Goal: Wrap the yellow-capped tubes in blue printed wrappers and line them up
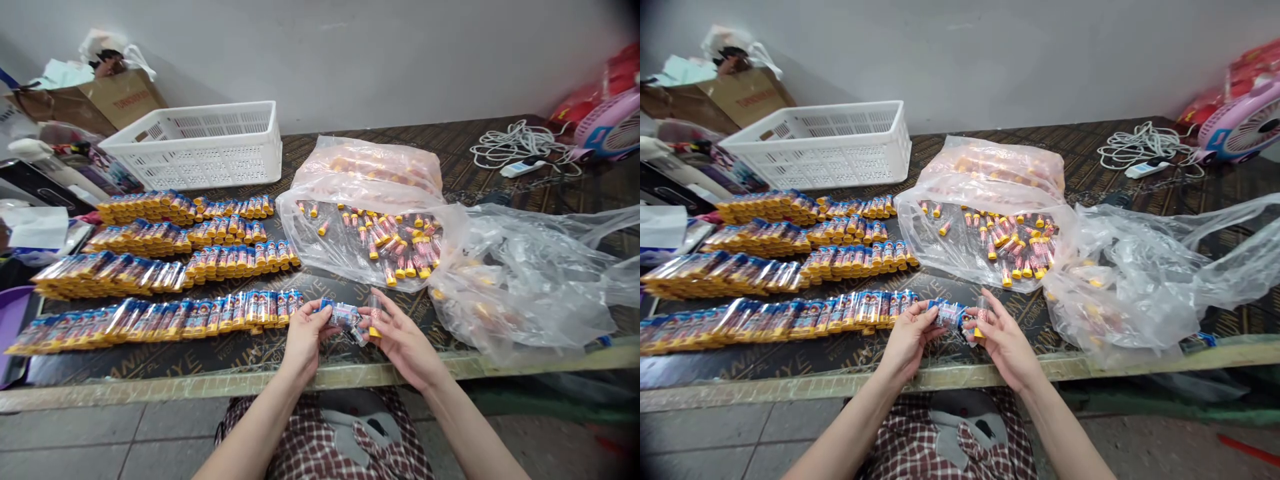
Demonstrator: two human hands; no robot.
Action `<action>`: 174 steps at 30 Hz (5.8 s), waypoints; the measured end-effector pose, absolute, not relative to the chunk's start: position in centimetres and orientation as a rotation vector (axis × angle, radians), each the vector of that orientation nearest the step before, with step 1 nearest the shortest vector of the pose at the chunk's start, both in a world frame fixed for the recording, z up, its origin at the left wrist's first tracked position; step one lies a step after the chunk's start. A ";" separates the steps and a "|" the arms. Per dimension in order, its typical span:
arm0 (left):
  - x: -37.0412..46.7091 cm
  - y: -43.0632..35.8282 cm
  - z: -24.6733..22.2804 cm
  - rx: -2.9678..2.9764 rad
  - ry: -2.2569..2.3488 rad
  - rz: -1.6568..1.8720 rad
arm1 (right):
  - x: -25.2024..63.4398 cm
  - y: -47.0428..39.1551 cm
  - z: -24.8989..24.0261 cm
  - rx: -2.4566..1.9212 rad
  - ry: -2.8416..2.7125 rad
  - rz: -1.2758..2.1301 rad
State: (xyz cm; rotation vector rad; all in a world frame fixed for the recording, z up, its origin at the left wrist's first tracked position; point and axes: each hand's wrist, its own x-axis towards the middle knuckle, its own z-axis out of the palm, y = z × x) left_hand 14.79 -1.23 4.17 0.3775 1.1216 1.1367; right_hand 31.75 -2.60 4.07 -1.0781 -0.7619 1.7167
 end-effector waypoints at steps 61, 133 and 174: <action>14.4 -2.2 4.2 0.444 1.121 1.131 | 29.6 -5.9 3.6 -0.935 -1.856 0.559; 17.1 0.2 1.4 1.967 1.785 0.320 | 37.6 6.6 -0.6 -1.891 -2.209 -0.120; 18.0 -2.6 -0.7 1.720 1.617 0.667 | 34.8 -2.0 -1.4 -1.778 -1.935 0.399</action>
